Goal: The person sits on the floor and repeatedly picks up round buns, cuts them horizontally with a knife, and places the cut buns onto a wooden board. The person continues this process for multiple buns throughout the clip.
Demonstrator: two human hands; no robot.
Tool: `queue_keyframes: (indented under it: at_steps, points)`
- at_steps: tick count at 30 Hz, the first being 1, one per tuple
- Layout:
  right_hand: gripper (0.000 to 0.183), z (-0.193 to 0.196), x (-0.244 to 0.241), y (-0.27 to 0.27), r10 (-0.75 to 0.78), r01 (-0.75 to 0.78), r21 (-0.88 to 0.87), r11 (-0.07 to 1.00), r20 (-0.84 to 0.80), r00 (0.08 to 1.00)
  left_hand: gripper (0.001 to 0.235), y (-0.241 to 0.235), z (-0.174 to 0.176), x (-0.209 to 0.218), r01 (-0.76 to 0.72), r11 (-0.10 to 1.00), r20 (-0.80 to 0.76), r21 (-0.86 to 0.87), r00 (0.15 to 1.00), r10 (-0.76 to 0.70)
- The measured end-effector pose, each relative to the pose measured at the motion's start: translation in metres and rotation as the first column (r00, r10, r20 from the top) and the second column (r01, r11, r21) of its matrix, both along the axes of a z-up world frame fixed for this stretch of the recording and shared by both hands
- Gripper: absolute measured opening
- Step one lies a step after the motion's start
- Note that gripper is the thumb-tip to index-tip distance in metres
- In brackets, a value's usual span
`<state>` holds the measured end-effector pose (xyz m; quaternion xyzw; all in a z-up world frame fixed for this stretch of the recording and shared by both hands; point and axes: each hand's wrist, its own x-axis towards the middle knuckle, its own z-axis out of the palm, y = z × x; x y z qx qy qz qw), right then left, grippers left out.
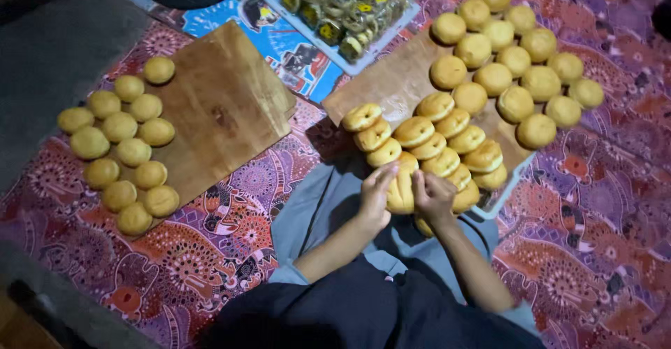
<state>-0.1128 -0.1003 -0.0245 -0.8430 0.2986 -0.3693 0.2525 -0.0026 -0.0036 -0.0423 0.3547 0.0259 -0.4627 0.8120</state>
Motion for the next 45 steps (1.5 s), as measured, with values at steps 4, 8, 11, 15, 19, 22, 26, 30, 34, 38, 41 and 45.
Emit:
queue_keyframes:
  at_steps: [4, 8, 11, 15, 19, 22, 26, 30, 34, 38, 41, 45]
  points:
    - [0.023, 0.016, 0.043, -0.008, 0.044, -0.016, -0.259, 0.966, 0.104, 0.994, 0.049, -0.008, 0.011, 0.019, -0.014, 0.998, 0.000, -0.055, 1.000, 0.014]
    - [0.020, 0.038, 0.084, 0.000, -0.009, 0.007, -0.088, 0.996, -0.015, 1.000, 0.084, 0.008, 0.032, 0.086, 0.096, 0.994, 0.766, 0.059, 0.633, -0.107]
    - [0.022, 0.053, 0.109, -0.010, 0.005, -0.017, -0.146, 0.989, -0.083, 0.997, 0.098, 0.007, 0.044, 0.130, 0.071, 0.909, 0.905, 0.410, 0.091, -0.415]
    - [0.019, 0.072, 0.107, -0.038, -0.097, 0.092, 0.070, 0.993, 0.073, 0.993, 0.096, -0.019, 0.028, 0.205, 0.061, 0.889, 0.889, 0.454, 0.030, -0.456]
    - [0.025, 0.075, 0.061, -0.060, -0.273, 0.246, 0.168, 0.955, 0.166, 0.948, 0.084, -0.053, -0.019, 0.263, 0.081, 0.888, 0.882, 0.453, 0.108, -0.460]
    - [0.030, 0.066, 0.016, -0.071, -0.372, 0.364, 0.083, 0.928, 0.145, 0.917, 0.078, -0.066, -0.052, 0.276, 0.227, 0.814, 0.828, 0.535, 0.049, -0.558]
    - [0.026, 0.051, -0.054, -0.072, -0.599, 0.445, 0.470, 0.762, 0.251, 0.761, 0.075, -0.061, -0.075, 0.278, 0.291, 0.828, 0.837, 0.478, 0.135, -0.531]
    - [0.032, 0.034, -0.128, -0.062, -0.713, 0.604, 0.438, 0.666, 0.135, 0.688, 0.077, -0.056, -0.060, 0.299, 0.367, 0.754, 0.728, 0.544, 0.240, -0.642]
    - [0.043, 0.018, -0.181, -0.057, -0.790, 0.613, 0.518, 0.597, 0.246, 0.562, 0.052, -0.122, -0.042, 0.298, 0.081, 0.798, 0.802, 0.597, -0.036, -0.596]
    - [0.031, 0.005, -0.197, -0.058, -0.812, 0.641, 0.513, 0.571, 0.240, 0.532, 0.043, -0.254, -0.052, 0.245, 0.138, 0.756, 0.767, 0.640, -0.048, -0.640]
    - [0.035, 0.003, -0.201, -0.064, -0.802, 0.673, 0.446, 0.590, 0.225, 0.554, 0.056, -0.336, -0.067, 0.195, -0.058, 0.470, 0.457, 0.881, -0.152, -0.876]
    - [0.033, 0.006, -0.205, -0.054, -0.804, 0.635, 0.506, 0.584, 0.257, 0.536, 0.067, -0.361, -0.079, 0.152, -0.093, 0.763, 0.765, 0.639, -0.028, -0.644]
